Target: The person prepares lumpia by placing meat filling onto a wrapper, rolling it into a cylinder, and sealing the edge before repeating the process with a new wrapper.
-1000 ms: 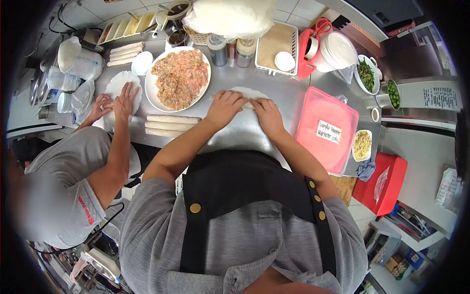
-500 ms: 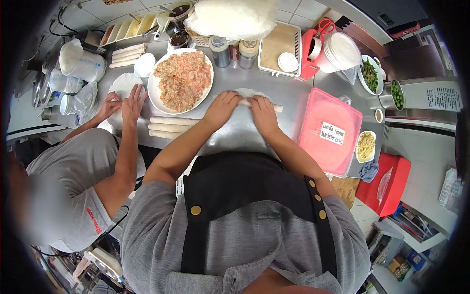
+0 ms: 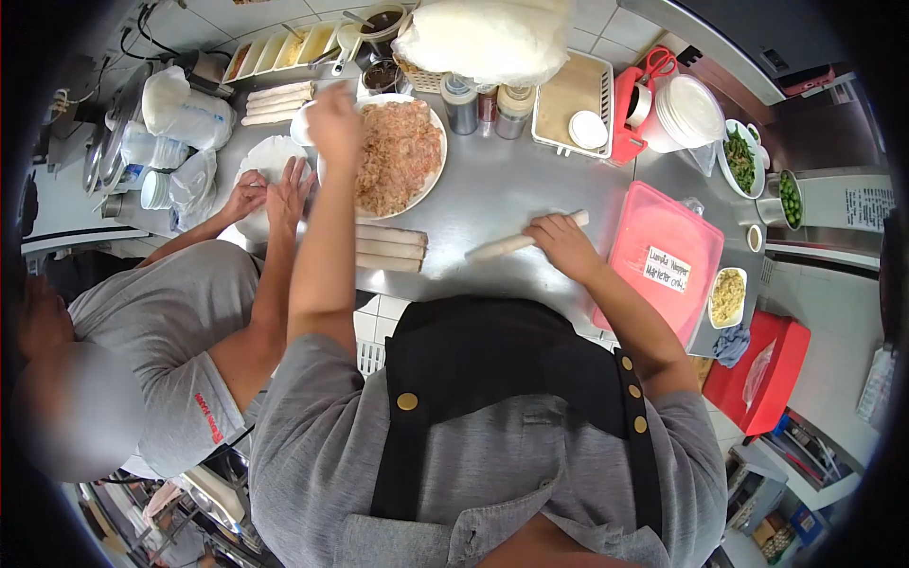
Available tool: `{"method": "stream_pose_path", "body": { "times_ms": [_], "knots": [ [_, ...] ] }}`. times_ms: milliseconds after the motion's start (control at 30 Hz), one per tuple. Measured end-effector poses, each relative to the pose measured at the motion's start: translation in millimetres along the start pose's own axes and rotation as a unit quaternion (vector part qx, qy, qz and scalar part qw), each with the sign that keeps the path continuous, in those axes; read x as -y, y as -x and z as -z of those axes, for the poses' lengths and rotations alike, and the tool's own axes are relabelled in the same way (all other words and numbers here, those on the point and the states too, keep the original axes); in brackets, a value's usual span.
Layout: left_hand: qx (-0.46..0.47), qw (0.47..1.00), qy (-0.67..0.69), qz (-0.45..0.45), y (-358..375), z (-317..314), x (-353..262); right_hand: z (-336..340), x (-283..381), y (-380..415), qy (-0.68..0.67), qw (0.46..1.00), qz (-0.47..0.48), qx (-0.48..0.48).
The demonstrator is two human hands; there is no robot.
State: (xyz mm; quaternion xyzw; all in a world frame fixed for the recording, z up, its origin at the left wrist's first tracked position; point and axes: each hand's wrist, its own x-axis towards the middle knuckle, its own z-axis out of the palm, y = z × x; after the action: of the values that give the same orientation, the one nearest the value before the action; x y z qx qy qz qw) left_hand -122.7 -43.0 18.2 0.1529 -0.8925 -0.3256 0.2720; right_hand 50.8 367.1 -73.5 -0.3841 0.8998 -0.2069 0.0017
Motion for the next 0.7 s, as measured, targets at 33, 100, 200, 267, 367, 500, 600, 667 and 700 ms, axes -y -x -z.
{"method": "stream_pose_path", "body": {
  "times_ms": [33,100,200,267,367,500,600,667,700],
  "knots": [
    [-0.015,0.994,-0.105,0.025,-22.9,4.6,24.6,2.1,2.6,0.3,-0.001,1.000,-0.001,-0.003],
    [0.068,0.960,-0.235,0.135,-54.8,1.9,69.8,9.0,12.9,1.6,-0.001,0.999,-0.029,0.031],
    [0.197,0.902,-0.360,0.133,-61.7,0.6,110.0,3.6,31.1,0.2,0.019,0.998,-0.055,0.008],
    [0.274,0.858,-0.422,0.107,-61.0,2.5,110.0,-1.2,38.2,-0.8,0.020,0.996,-0.083,0.010],
    [0.342,0.821,-0.448,0.093,-62.3,9.7,94.4,-2.9,46.6,0.5,0.031,0.993,-0.112,0.007],
    [0.291,0.842,-0.452,0.056,-65.2,7.0,116.3,-9.5,54.3,3.7,0.058,0.992,-0.102,-0.050],
    [0.112,0.927,-0.341,0.105,-67.5,5.4,131.6,-20.0,63.1,7.1,0.070,0.989,-0.095,-0.086],
    [-0.125,0.965,0.084,0.215,-85.6,-0.5,147.8,-31.2,64.9,8.7,0.076,0.987,-0.095,-0.104],
    [-0.188,0.878,0.354,0.261,-89.8,-6.6,152.3,-34.6,67.2,13.2,0.081,0.985,-0.091,-0.120]
  ]
}}
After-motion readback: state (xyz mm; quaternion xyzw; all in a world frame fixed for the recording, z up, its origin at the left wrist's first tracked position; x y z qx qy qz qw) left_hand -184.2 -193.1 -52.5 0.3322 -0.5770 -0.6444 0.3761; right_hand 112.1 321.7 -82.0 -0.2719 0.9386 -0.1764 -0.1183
